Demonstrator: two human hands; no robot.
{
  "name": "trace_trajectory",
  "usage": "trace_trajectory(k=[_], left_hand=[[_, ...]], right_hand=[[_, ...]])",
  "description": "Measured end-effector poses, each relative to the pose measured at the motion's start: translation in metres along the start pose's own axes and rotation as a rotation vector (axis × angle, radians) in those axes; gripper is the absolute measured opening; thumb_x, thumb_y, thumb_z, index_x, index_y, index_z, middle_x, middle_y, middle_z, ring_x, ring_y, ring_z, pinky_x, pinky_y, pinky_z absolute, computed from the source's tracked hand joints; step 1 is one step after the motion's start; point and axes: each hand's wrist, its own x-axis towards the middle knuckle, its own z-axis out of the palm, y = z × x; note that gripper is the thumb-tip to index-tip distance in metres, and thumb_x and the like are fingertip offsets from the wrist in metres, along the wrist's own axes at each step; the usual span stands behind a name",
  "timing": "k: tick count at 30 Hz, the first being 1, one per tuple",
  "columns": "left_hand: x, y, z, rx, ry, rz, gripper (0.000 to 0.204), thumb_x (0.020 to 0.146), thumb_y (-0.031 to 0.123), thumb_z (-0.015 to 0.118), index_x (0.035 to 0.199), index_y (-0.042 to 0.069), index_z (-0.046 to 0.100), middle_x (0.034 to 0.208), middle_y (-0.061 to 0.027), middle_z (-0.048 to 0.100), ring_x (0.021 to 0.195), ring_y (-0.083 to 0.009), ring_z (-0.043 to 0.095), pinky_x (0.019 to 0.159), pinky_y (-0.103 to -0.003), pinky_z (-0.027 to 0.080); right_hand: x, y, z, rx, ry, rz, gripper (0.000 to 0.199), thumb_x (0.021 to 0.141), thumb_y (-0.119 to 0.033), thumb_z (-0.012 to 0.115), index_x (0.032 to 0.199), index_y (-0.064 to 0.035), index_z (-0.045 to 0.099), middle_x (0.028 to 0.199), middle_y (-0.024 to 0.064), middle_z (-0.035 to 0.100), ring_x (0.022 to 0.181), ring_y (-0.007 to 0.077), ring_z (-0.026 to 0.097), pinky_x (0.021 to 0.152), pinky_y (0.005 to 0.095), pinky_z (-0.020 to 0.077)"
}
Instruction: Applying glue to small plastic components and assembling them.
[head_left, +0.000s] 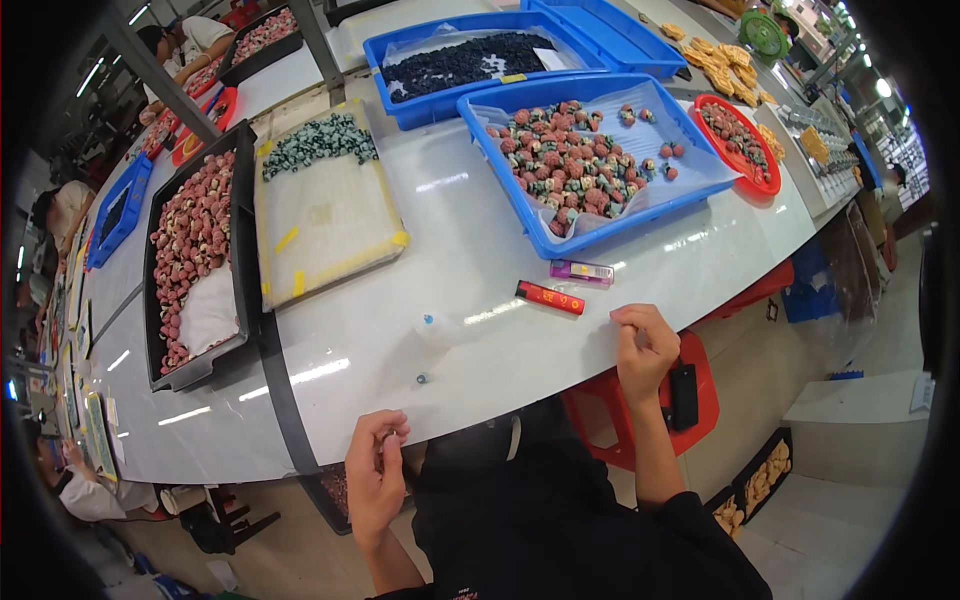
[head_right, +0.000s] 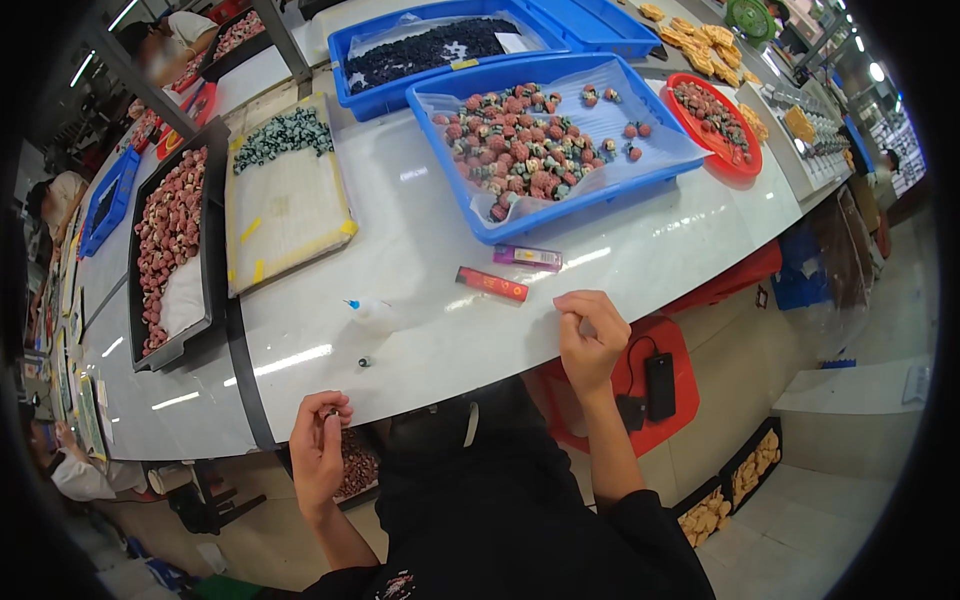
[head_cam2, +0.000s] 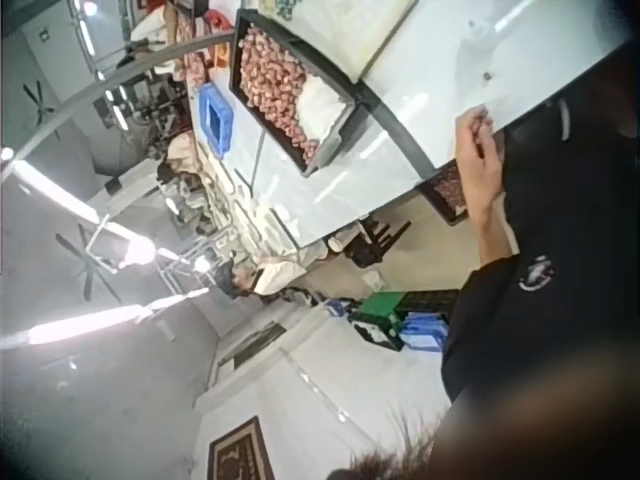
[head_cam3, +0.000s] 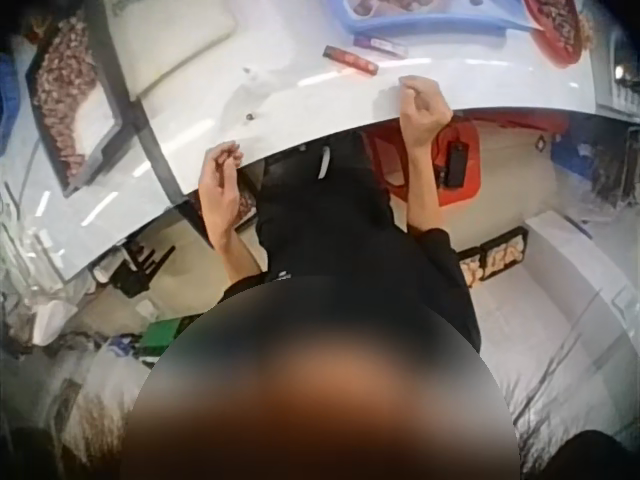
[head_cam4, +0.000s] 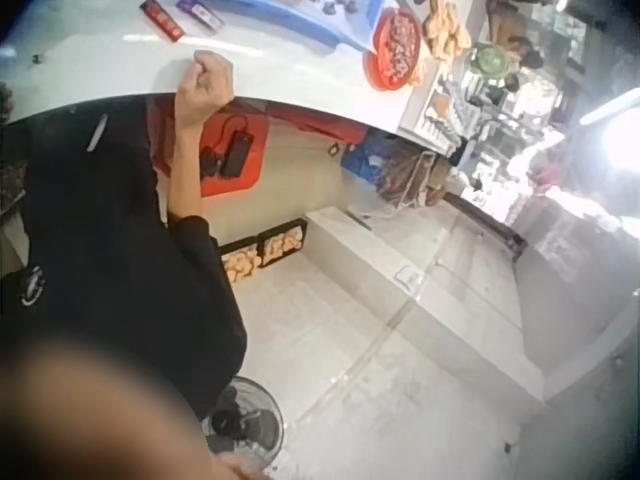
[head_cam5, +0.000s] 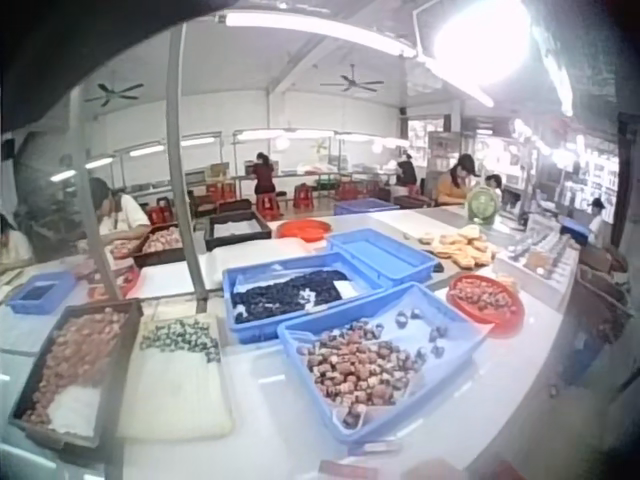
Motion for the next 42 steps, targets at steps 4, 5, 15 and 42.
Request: trace_trajectory(k=[4,5,15,42], left_hand=[[-0.006,0.003,-0.004,-0.100,0.042,-0.060,0.018,0.090,-0.002,0.047,0.107,-0.003,0.053,0.099,-0.0079,0.056,0.076,-0.0093,0.050,0.070,-0.021,0.043],[-0.006,0.003,-0.005,-0.126,0.056,-0.063,0.017,0.089,-0.002,0.049,0.105,-0.003,0.055,0.098,-0.0082,0.057,0.075,-0.0095,0.051,0.069,-0.022,0.044],[-0.005,-0.002,-0.005,-0.258,0.148,-0.017,0.019,0.087,-0.002,0.052,0.105,-0.007,0.057,0.107,-0.0126,0.059,0.075,-0.0109,0.054,0.066,-0.023,0.045],[-0.031,-0.016,-0.006,-0.366,0.198,-0.059,0.017,0.086,-0.002,0.053,0.102,-0.006,0.058,0.105,-0.0131,0.060,0.070,-0.0087,0.051,0.065,-0.020,0.044]], right_hand=[[0.000,0.000,-0.001,0.046,0.008,0.003,0.019,0.073,0.017,0.049,0.077,0.0040,0.062,0.079,0.0106,0.063,0.074,0.0156,0.060,0.067,0.0228,0.0460],[0.001,0.000,0.000,0.054,0.019,0.004,0.019,0.073,0.017,0.049,0.077,0.0042,0.062,0.080,0.0107,0.064,0.074,0.0155,0.060,0.068,0.0232,0.0462],[-0.001,-0.003,-0.007,0.154,-0.073,0.097,0.020,0.076,0.007,0.040,0.072,0.0056,0.059,0.067,0.0081,0.057,0.062,0.0124,0.053,0.065,0.0231,0.0450],[-0.022,-0.046,0.026,0.298,-0.152,-0.047,0.015,0.057,0.001,0.041,0.056,0.0012,0.056,0.051,0.0048,0.044,0.062,0.0166,0.039,0.053,0.0256,0.0310]])
